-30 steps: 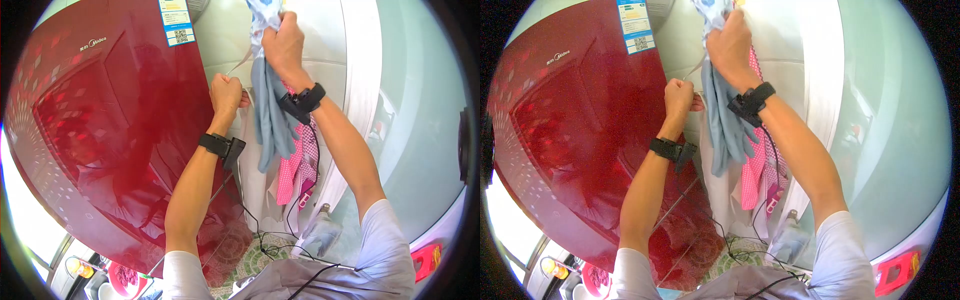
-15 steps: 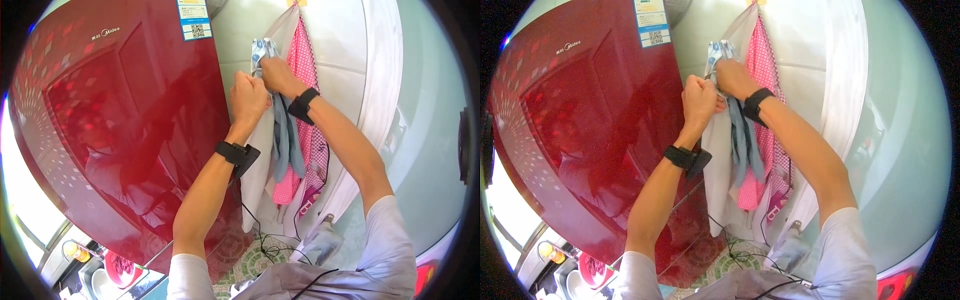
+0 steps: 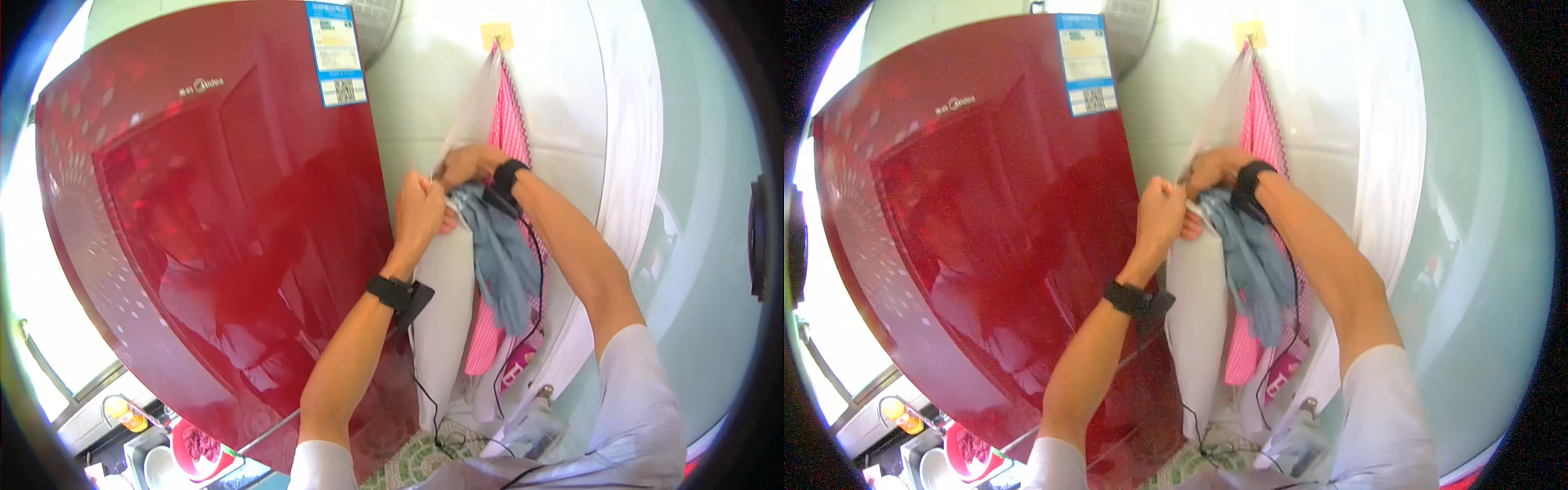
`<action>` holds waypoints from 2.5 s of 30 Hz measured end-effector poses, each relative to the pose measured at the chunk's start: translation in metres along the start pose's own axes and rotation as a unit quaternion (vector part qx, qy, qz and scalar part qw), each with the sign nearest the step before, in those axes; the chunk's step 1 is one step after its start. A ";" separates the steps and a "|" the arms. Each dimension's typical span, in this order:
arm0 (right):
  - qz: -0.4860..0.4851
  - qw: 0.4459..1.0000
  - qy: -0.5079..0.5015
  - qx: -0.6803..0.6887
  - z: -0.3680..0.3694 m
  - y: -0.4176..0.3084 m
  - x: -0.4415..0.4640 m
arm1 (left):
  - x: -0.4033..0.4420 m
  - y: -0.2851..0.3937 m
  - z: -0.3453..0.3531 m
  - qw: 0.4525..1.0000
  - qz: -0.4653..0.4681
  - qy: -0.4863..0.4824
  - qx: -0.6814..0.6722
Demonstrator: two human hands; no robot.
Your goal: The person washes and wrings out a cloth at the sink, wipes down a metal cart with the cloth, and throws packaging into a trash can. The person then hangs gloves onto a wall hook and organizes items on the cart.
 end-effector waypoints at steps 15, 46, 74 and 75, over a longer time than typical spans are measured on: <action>-0.207 0.858 0.443 -0.155 0.044 -0.030 -0.101 | -0.001 -0.020 0.006 1.000 -0.025 0.003 0.017; 0.536 0.639 0.548 0.069 0.588 -0.362 -0.487 | -0.534 -0.121 0.188 0.678 -0.346 -0.584 -0.282; 0.871 0.051 0.439 0.213 0.928 -1.015 -0.551 | -1.197 0.189 0.043 0.156 -0.199 -0.961 -0.109; 0.859 0.032 0.460 0.222 0.936 -1.028 -0.550 | -1.209 0.194 0.037 0.146 -0.189 -0.966 -0.096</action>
Point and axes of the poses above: each hand's wrist, its own x-axis towards the middle knuckle, its own z-axis out of the palm, y = z × x, the point moved 5 cm from there along x, towards the middle knuckle, and after that the axes turned 12 degrees about -y, right-handed, at the moved point
